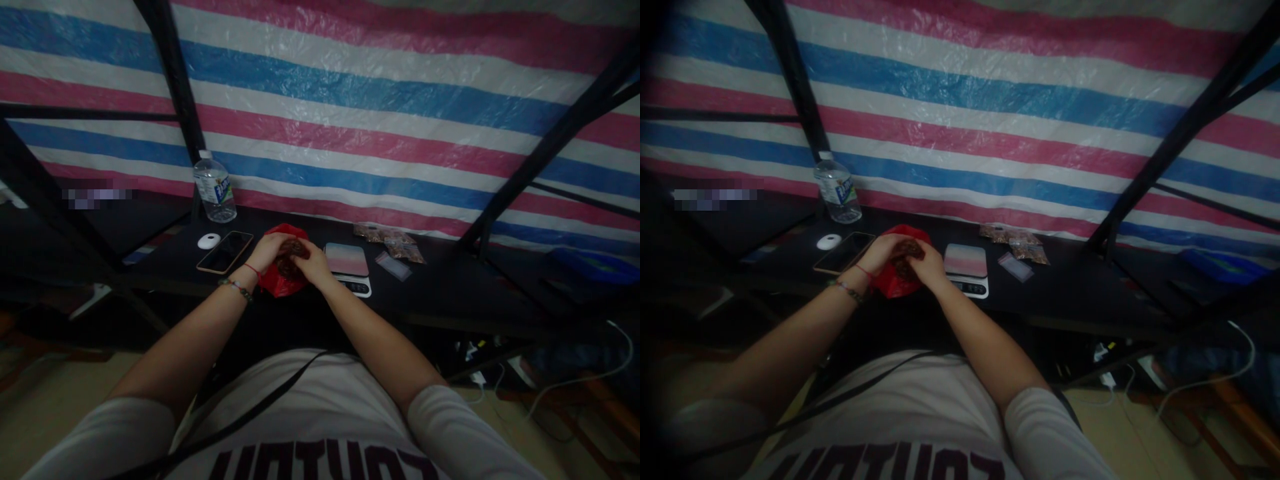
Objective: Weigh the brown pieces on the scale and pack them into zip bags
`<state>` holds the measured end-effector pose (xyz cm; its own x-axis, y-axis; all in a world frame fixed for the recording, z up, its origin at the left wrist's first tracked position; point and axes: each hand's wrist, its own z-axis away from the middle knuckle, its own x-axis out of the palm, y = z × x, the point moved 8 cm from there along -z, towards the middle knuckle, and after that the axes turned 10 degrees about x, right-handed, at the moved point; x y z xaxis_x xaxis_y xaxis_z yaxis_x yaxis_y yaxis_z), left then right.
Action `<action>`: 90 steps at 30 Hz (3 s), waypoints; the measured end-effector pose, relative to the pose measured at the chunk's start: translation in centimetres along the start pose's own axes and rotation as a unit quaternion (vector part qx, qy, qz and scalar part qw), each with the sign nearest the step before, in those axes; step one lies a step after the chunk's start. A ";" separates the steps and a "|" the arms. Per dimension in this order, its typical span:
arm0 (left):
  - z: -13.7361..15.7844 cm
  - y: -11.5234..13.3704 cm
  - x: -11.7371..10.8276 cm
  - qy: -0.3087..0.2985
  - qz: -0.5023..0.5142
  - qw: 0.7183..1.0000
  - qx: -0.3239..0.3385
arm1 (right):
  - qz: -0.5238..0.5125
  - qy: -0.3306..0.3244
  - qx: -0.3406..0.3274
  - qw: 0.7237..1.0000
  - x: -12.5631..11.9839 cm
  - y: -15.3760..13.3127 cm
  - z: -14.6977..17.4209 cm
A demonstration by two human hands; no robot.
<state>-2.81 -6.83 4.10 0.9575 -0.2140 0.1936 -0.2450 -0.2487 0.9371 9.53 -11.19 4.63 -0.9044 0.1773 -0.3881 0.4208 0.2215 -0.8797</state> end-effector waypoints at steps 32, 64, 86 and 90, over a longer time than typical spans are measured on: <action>2.3 0.7 2.1 -0.379 -0.530 0.754 0.088 | 0.075 0.043 0.005 0.996 -2.5 -0.1 0.9; 3.2 7.0 5.7 -0.264 -0.583 0.710 0.294 | 0.101 0.036 -0.003 0.994 -1.0 0.3 1.7; 2.9 7.2 5.0 -0.241 -0.548 0.743 0.299 | 0.105 0.059 0.009 0.993 -1.9 -0.1 1.6; 2.0 6.9 3.5 -0.222 -0.576 0.743 0.258 | 0.092 0.065 0.024 0.993 -2.8 0.0 1.3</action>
<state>-1.45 -11.20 10.65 0.4605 0.1583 -0.8734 0.5626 -0.8131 0.1493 11.98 -12.99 5.37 -0.7949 0.3335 -0.5069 0.5711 0.1289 -0.8107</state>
